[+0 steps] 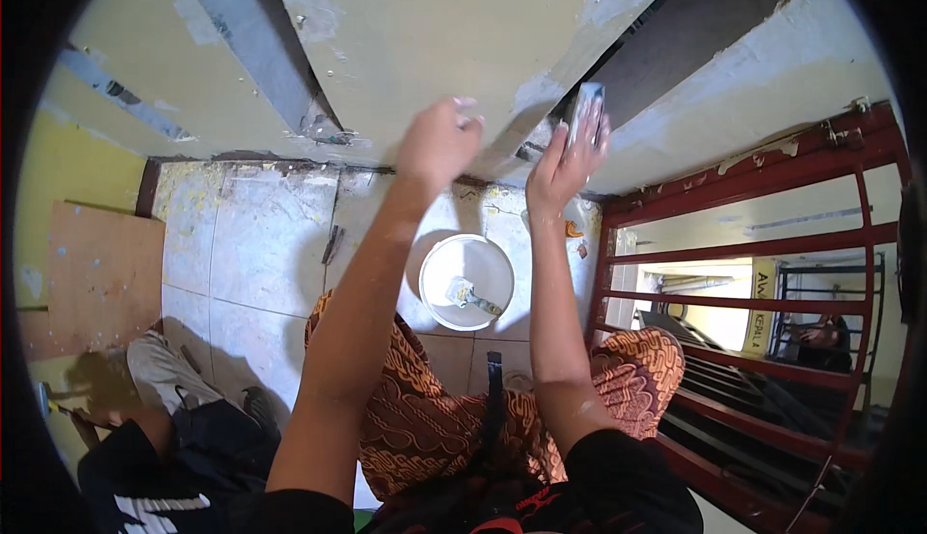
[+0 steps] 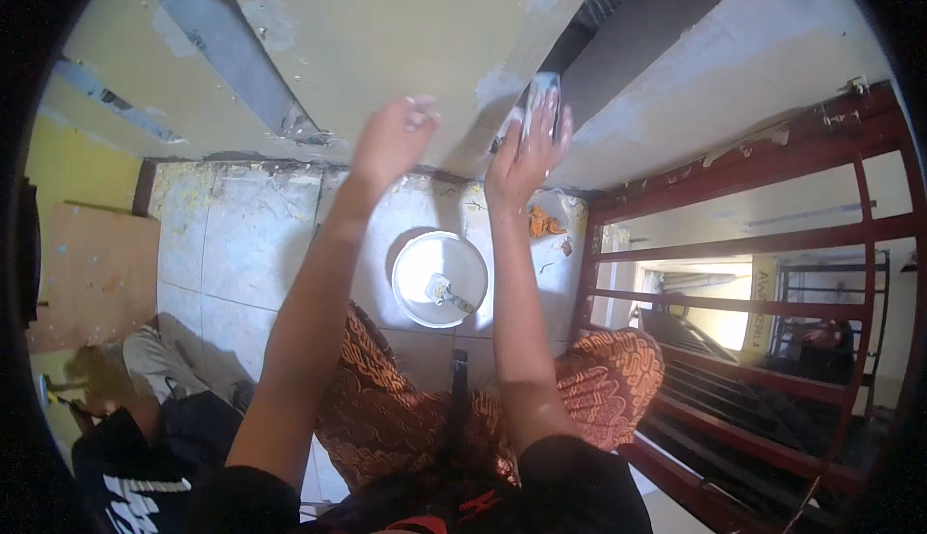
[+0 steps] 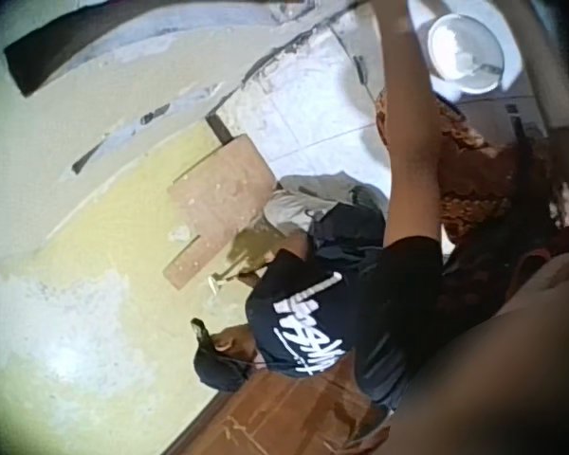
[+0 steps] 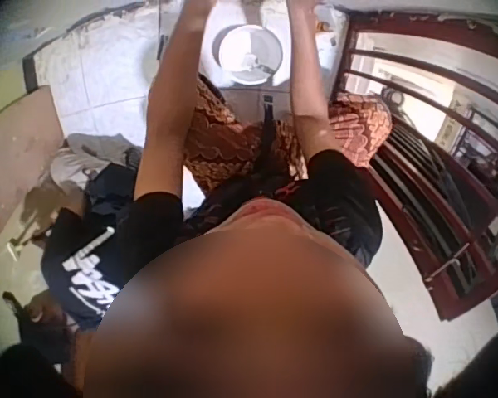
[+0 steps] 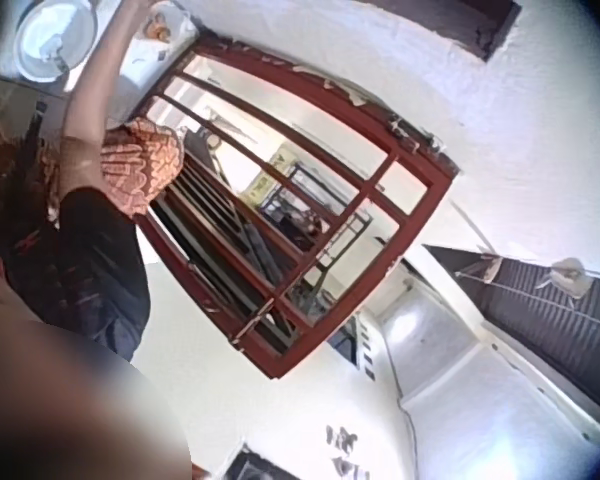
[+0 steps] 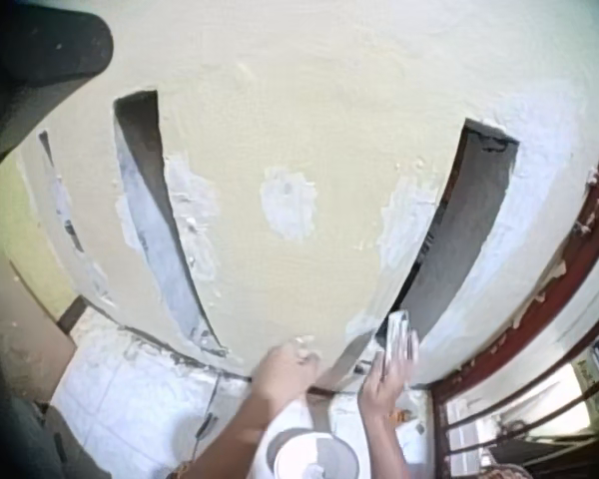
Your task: The person patches and smooths a damaged wall surface by applying filler material from a bucket to the wall with a putty knife or scraper.
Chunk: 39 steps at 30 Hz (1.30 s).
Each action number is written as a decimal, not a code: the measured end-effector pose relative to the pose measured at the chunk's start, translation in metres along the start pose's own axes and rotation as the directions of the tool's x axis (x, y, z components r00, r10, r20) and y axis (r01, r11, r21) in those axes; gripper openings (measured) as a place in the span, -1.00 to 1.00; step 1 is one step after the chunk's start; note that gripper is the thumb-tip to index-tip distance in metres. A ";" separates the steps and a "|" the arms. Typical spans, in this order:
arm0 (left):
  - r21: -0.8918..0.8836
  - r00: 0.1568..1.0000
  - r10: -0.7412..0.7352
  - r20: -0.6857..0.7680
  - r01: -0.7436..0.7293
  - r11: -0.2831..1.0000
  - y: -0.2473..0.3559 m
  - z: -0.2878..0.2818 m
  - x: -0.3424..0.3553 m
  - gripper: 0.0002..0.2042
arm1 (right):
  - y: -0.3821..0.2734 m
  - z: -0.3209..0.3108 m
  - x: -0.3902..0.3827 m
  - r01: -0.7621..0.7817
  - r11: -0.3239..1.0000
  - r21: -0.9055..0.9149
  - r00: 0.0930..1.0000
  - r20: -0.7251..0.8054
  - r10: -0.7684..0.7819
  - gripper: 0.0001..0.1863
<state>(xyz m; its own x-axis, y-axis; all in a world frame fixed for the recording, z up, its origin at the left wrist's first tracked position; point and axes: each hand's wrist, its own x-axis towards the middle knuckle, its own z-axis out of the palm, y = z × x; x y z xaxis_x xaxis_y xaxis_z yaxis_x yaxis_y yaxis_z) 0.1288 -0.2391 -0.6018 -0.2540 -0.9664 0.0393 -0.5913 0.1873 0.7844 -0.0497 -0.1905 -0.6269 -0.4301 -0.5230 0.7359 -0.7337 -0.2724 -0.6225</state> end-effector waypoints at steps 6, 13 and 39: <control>-0.408 0.985 -0.148 -0.089 0.099 0.908 0.015 -0.020 0.012 -0.55 | 0.065 0.053 -0.021 0.261 0.898 -0.354 0.960 0.193 -0.203 -0.50; -0.387 0.991 -0.069 -0.111 0.021 0.922 0.038 -0.014 0.001 -0.58 | 0.074 0.059 -0.024 0.207 0.858 -0.471 0.977 0.148 -0.155 -0.48; -0.529 0.995 -0.090 -0.045 0.053 0.847 0.028 0.005 0.011 -0.65 | 0.089 0.032 -0.029 0.420 0.679 -0.602 0.907 0.314 -0.282 -0.50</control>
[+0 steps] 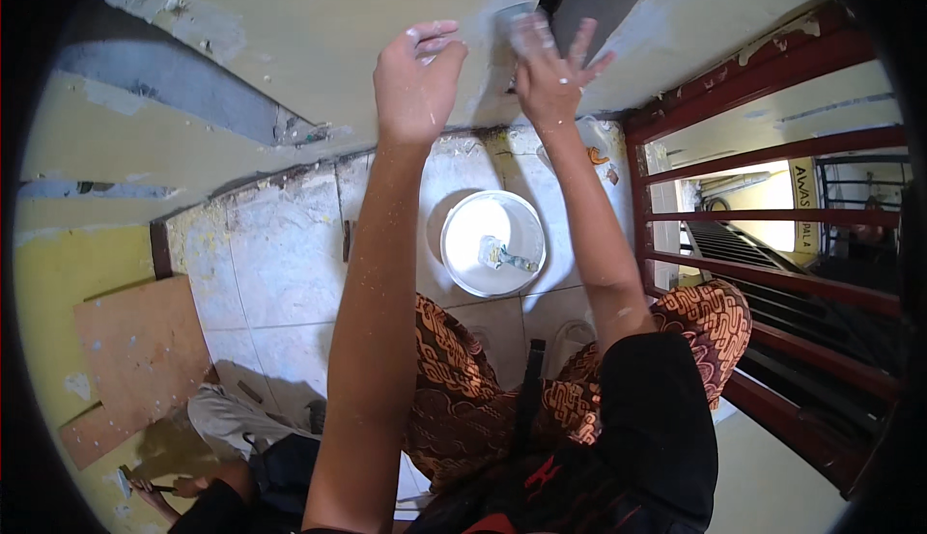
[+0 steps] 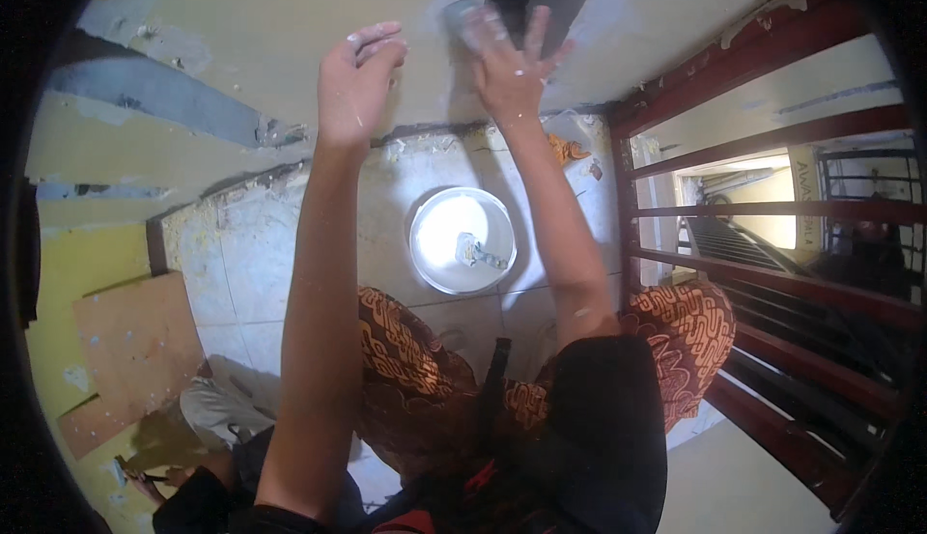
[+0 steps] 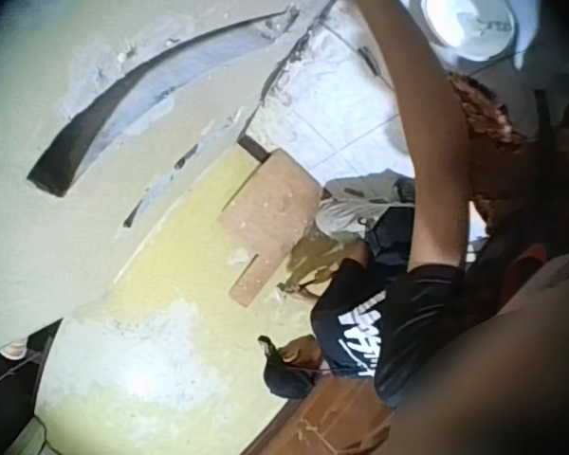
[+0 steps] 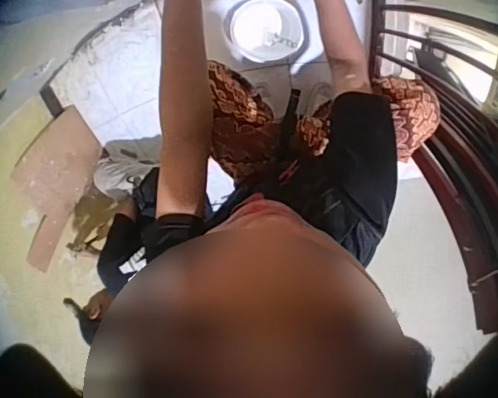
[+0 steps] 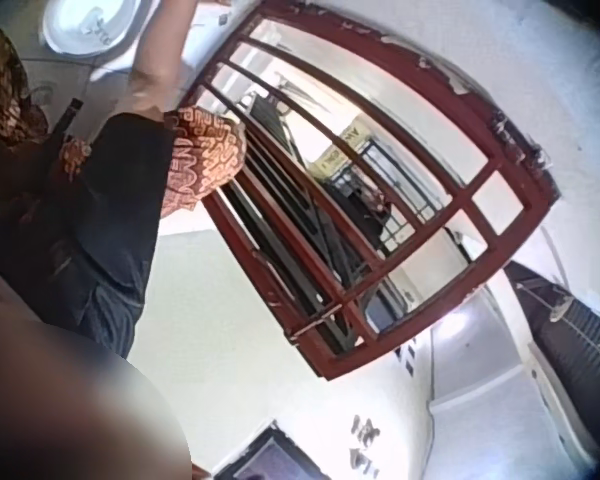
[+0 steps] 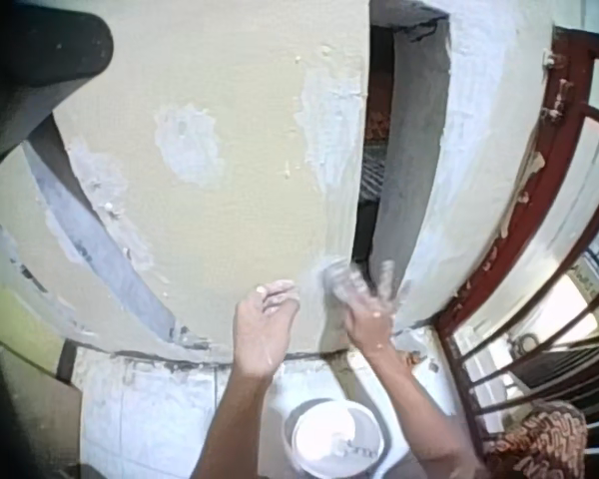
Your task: The person patches and smooths a damaged wall surface by applying filler material from a bucket to the wall with a putty knife or scraper.
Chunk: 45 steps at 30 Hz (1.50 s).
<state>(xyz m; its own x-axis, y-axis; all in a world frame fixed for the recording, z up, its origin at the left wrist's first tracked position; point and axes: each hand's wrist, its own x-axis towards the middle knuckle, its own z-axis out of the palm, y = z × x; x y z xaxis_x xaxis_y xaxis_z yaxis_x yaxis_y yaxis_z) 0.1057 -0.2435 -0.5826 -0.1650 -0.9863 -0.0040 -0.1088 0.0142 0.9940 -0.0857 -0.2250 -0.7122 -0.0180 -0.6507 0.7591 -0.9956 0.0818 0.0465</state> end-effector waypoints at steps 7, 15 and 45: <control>0.112 1.000 0.026 0.005 -0.026 0.993 0.005 0.001 -0.006 -0.61 | 0.018 0.005 -0.012 0.144 0.989 0.034 0.984 0.103 -0.147 -0.47; 0.089 1.000 0.024 0.011 -0.025 0.996 0.006 0.005 -0.008 -0.62 | 0.017 -0.005 -0.009 0.299 0.952 0.061 0.948 0.098 -0.304 -0.30; -0.089 0.998 0.055 -0.021 -0.057 0.994 0.025 0.018 -0.007 -0.65 | 0.091 -0.053 0.071 0.696 0.708 0.120 0.648 0.320 -0.691 -0.27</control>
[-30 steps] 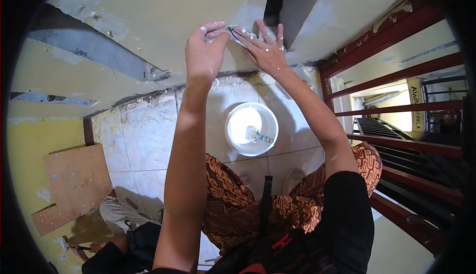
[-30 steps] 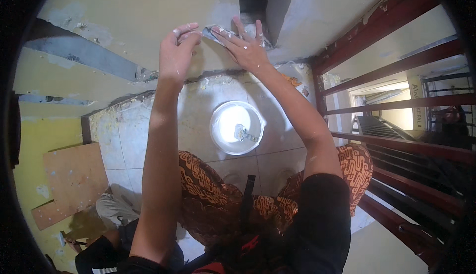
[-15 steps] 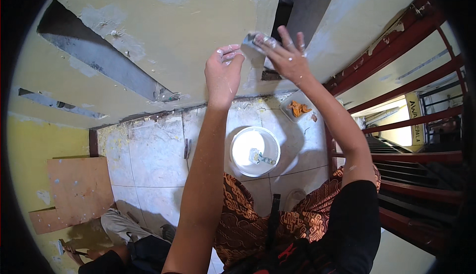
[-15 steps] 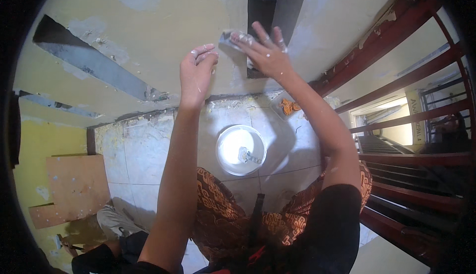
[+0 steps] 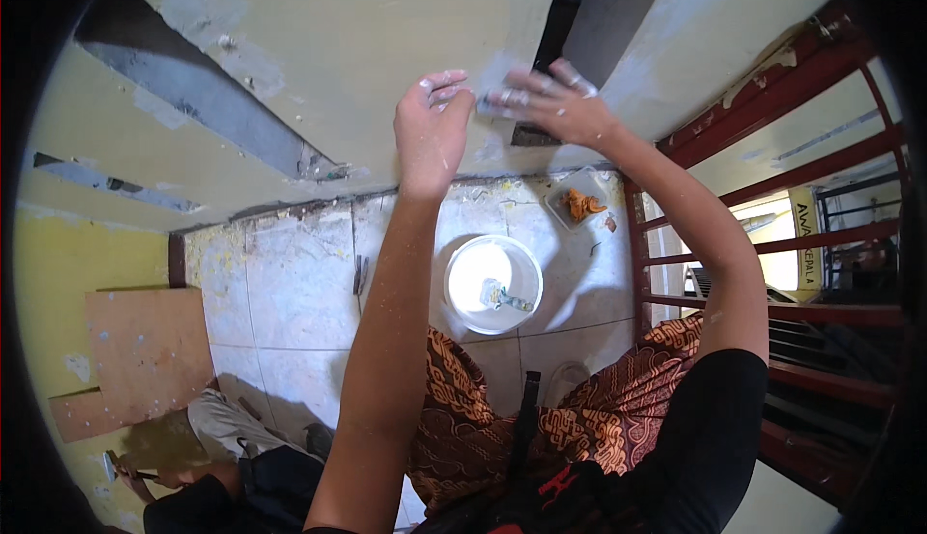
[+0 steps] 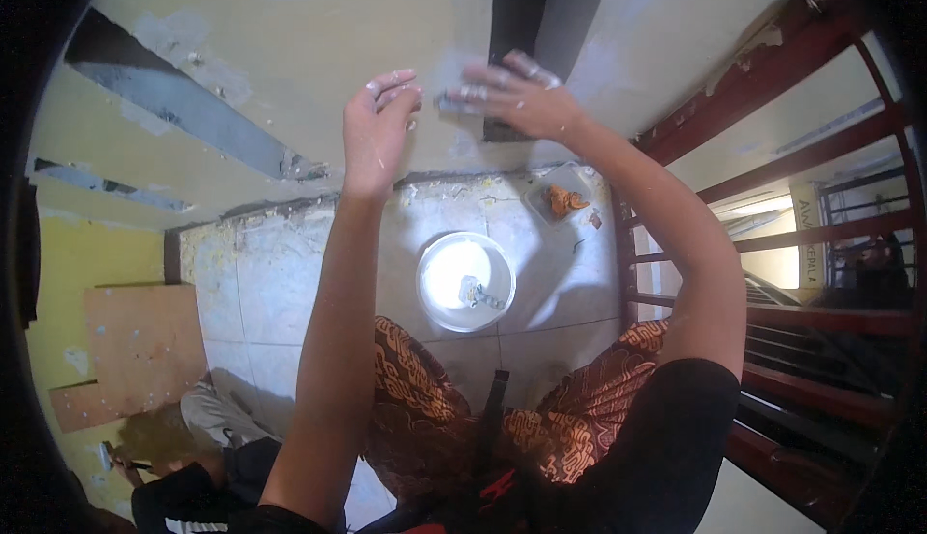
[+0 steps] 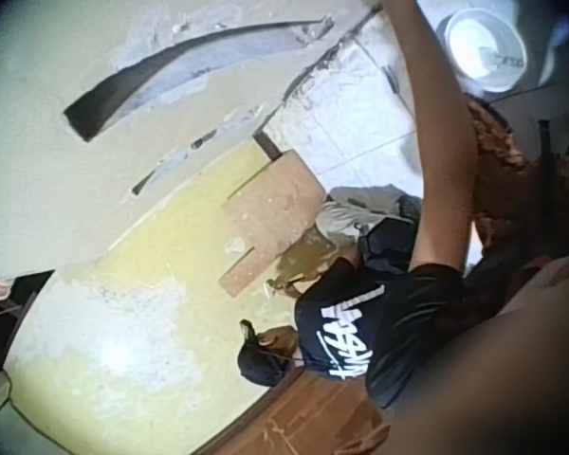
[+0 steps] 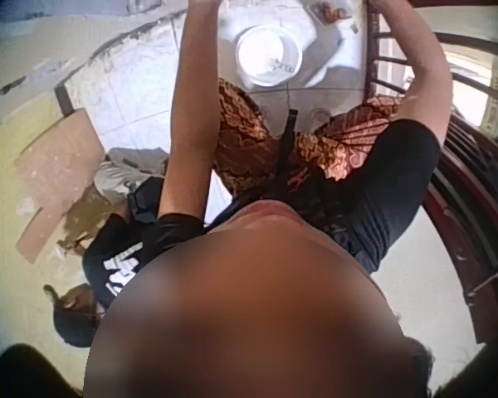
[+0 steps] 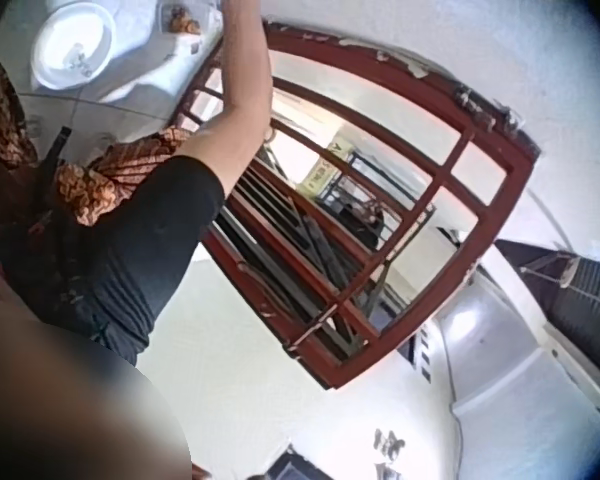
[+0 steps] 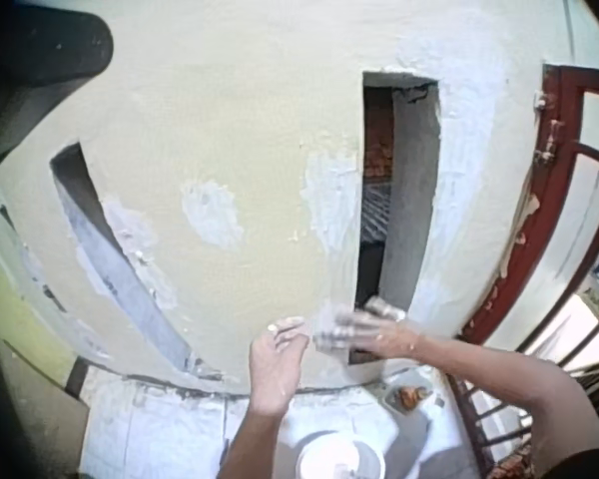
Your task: The person patches and smooths a damaged wall surface by applying filler material from a bucket to the wall with a putty knife or scraper.
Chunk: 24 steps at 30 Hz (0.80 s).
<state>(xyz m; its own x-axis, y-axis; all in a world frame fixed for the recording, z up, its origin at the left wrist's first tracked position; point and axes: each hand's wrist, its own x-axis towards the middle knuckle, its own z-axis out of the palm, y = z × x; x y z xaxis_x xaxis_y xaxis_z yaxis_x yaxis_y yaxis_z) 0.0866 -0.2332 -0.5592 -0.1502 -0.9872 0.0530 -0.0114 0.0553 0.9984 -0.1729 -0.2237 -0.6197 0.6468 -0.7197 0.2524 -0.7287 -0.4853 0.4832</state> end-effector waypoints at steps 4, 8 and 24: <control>-0.013 0.998 0.065 -0.022 -0.066 0.998 -0.010 -0.006 0.001 -0.68 | 0.019 -0.028 0.005 -0.092 0.983 -0.158 0.987 -0.147 0.069 -0.25; -0.019 0.957 0.217 -0.192 -0.225 0.974 0.012 -0.003 -0.003 -0.78 | 0.072 -0.111 0.048 -0.401 0.886 -0.233 0.835 -0.490 0.249 -0.33; 0.311 0.641 0.669 -0.376 -0.593 0.743 0.059 -0.006 0.001 -0.45 | 0.107 -0.205 0.091 0.285 0.906 -0.313 0.929 -0.142 -0.341 -0.33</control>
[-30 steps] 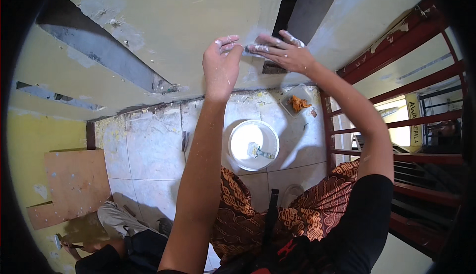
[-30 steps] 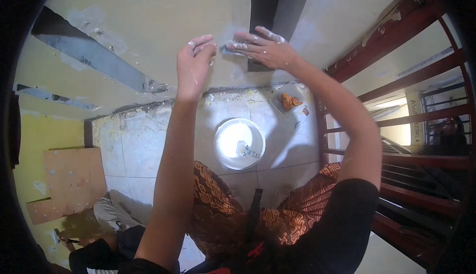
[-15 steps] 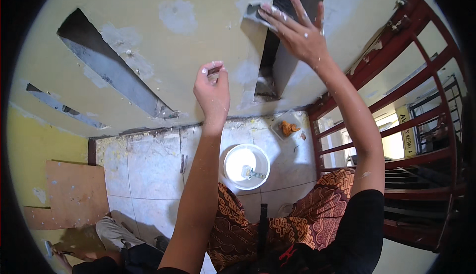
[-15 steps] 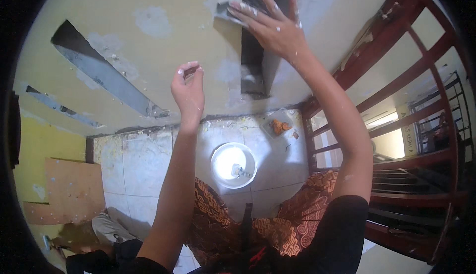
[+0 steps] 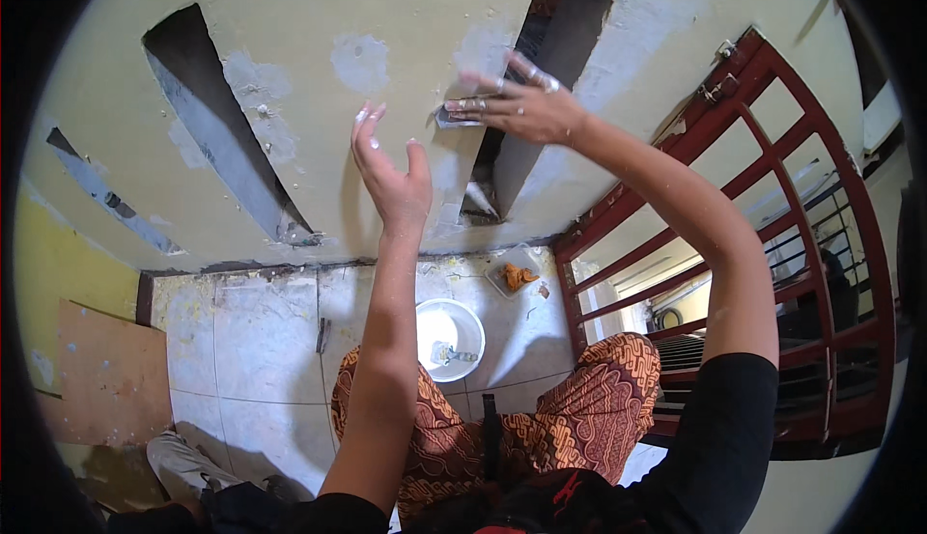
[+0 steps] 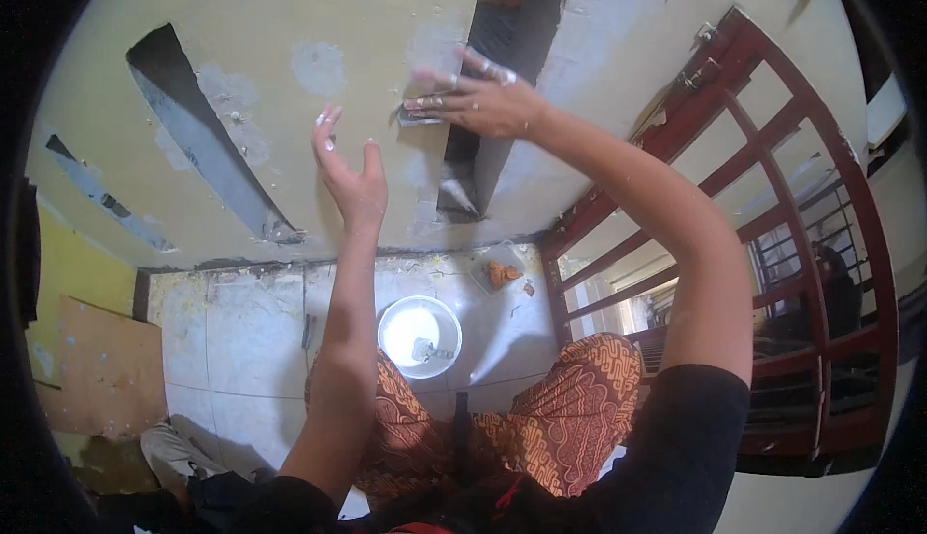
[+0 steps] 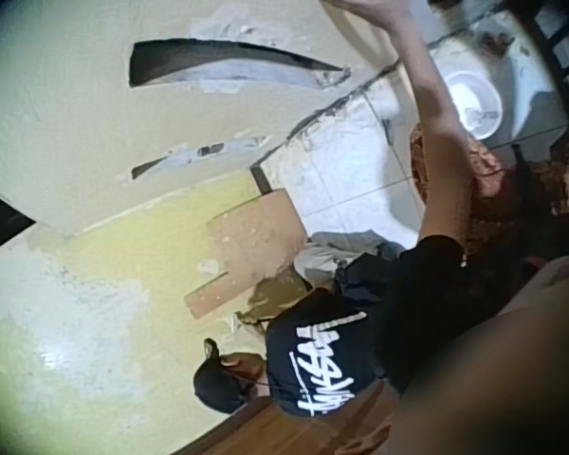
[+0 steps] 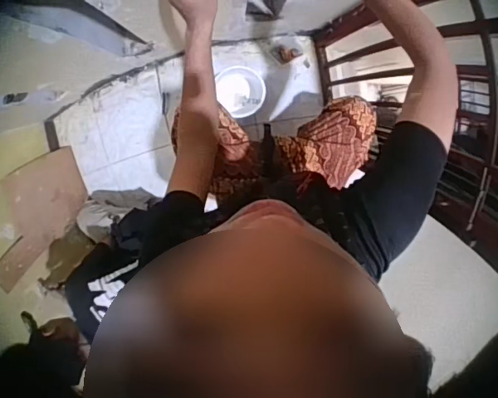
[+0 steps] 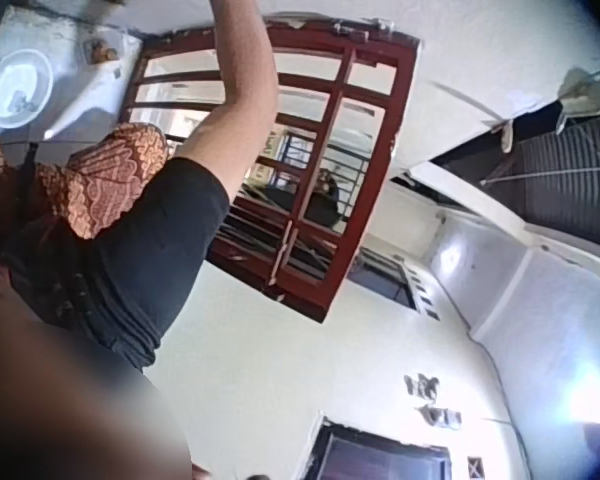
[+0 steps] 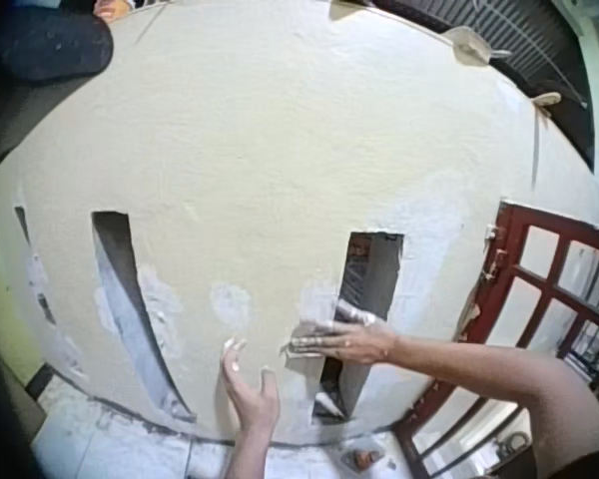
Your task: The person patches and smooths a damaged wall surface by applying filler material from a bucket to the wall with a putty knife or scraper.
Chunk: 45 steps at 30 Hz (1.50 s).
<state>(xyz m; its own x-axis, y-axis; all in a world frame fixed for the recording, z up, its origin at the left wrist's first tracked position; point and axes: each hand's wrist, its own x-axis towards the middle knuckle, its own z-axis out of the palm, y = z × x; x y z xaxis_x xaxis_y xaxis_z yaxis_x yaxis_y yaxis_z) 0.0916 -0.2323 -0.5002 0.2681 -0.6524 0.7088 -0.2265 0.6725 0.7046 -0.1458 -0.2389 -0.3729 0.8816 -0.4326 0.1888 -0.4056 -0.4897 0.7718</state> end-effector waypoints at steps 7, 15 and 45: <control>-0.100 0.999 -0.032 0.025 0.034 0.994 -0.013 -0.002 -0.006 -0.37 | -0.038 0.005 0.027 -0.181 0.983 0.016 0.974 -0.135 0.182 -0.27; -0.056 0.989 -0.023 0.147 0.032 0.998 -0.016 -0.001 -0.008 -0.26 | -0.063 0.038 0.017 -0.458 0.879 -0.131 0.889 -0.050 0.456 -0.40; 0.280 0.946 0.040 0.322 -0.135 0.950 -0.017 -0.001 -0.015 -0.07 | -0.029 0.022 -0.011 -0.748 0.663 0.022 0.611 -0.367 0.702 -0.37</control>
<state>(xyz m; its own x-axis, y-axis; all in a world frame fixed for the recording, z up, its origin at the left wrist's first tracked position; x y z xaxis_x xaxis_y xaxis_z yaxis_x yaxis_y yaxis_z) 0.0928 -0.2338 -0.5224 -0.0568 -0.7029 0.7090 -0.5136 0.6296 0.5830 -0.1486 -0.2366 -0.4109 0.3424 -0.3296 0.8799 -0.9340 -0.0173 0.3569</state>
